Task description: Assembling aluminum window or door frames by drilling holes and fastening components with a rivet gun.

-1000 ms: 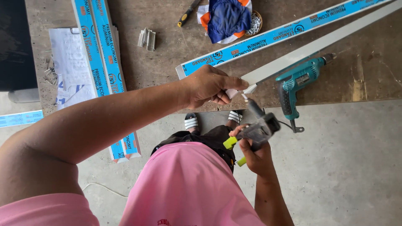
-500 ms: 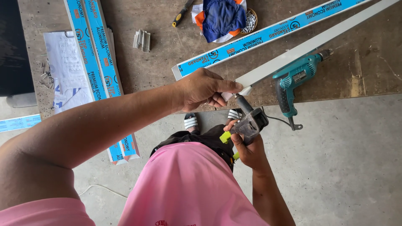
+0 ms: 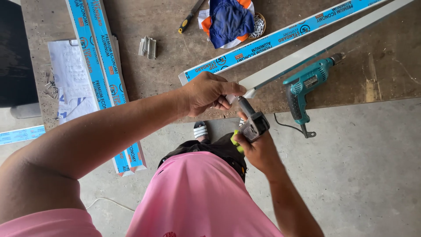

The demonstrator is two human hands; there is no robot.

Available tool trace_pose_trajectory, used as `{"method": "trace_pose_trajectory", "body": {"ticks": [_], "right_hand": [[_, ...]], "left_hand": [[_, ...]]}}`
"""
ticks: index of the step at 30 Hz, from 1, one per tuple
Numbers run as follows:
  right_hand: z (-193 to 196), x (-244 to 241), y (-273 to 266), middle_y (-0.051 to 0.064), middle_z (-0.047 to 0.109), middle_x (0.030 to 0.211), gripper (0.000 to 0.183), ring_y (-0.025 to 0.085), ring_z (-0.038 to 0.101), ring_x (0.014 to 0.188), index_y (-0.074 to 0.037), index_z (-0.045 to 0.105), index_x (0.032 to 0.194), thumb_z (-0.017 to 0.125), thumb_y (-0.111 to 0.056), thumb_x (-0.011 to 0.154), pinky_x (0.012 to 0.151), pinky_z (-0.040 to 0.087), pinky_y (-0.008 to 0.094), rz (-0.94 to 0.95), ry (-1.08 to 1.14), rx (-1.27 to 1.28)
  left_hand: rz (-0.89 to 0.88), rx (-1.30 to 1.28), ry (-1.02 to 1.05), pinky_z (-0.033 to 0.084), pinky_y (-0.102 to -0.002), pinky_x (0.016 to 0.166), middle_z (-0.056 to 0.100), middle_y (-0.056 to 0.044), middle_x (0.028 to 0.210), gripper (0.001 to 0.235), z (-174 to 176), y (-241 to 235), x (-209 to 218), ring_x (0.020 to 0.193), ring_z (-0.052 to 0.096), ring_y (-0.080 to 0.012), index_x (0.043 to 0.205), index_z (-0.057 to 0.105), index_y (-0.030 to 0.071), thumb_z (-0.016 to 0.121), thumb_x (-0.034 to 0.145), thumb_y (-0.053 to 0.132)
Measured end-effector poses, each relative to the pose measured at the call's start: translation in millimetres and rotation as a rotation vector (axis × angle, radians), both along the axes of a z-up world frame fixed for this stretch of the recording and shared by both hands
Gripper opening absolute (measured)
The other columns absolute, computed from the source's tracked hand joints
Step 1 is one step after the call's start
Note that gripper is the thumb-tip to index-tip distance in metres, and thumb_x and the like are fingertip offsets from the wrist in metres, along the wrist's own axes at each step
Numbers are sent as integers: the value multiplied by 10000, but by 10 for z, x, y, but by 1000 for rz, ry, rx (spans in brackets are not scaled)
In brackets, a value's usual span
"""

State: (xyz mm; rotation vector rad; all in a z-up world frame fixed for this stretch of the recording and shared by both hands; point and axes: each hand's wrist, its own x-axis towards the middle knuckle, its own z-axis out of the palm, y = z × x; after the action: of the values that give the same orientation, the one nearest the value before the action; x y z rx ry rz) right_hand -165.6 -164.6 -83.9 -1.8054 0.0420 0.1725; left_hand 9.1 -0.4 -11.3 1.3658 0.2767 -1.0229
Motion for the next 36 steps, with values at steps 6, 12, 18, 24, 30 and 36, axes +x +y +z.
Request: {"method": "trace_pose_trajectory", "body": {"ticks": [6,12,18,24,30,36], "right_hand": [[229,-86,-299,294,567,985,555,471,672,938,80,497,1213,685,-374,953,799,523,532,48,266,-294],[-707,52,58,110,697,885,160,273,745,932,-10,670,892,809,-84,866,944,562,373,-88,-309,110],[-135,148,3,157,699,1020,383,350,698,979,2,672,1107,828,-274,892,966,515,503,-67,-413,-355],[543,131,-159,355,638,1198,688,519,633,1183,37,349,1333,763,-292,892,1043,454,627,60,276,-174],[-416,171,67,44,588,492,215,142,634,406,-43,601,824,809,-62,871,454,501,201,-209,-135,104],[944,285,-87,386,686,992,564,564,661,1029,31,542,1155,680,-466,925,820,536,665,8,494,-441]], "left_hand": [[-4,14,15,634,-315,620,677,-146,692,307,-111,21,61,531,704,-206,800,730,-40,906,700,191],[5,4,54,625,-329,597,628,-153,665,300,30,-39,-40,512,686,-226,757,701,-60,899,675,151],[37,-27,25,633,-329,597,635,-160,674,321,-23,-58,-18,511,696,-224,759,707,-63,915,653,157],[32,-33,69,635,-329,584,610,-136,664,296,-11,-52,-30,515,704,-228,754,683,-60,889,693,144],[39,-47,60,650,-369,601,605,-141,675,313,-88,-57,-7,531,720,-258,773,701,-63,904,706,165],[24,-35,43,647,-357,583,625,-153,687,299,-107,-39,37,531,716,-249,758,696,-64,896,714,154]]}}
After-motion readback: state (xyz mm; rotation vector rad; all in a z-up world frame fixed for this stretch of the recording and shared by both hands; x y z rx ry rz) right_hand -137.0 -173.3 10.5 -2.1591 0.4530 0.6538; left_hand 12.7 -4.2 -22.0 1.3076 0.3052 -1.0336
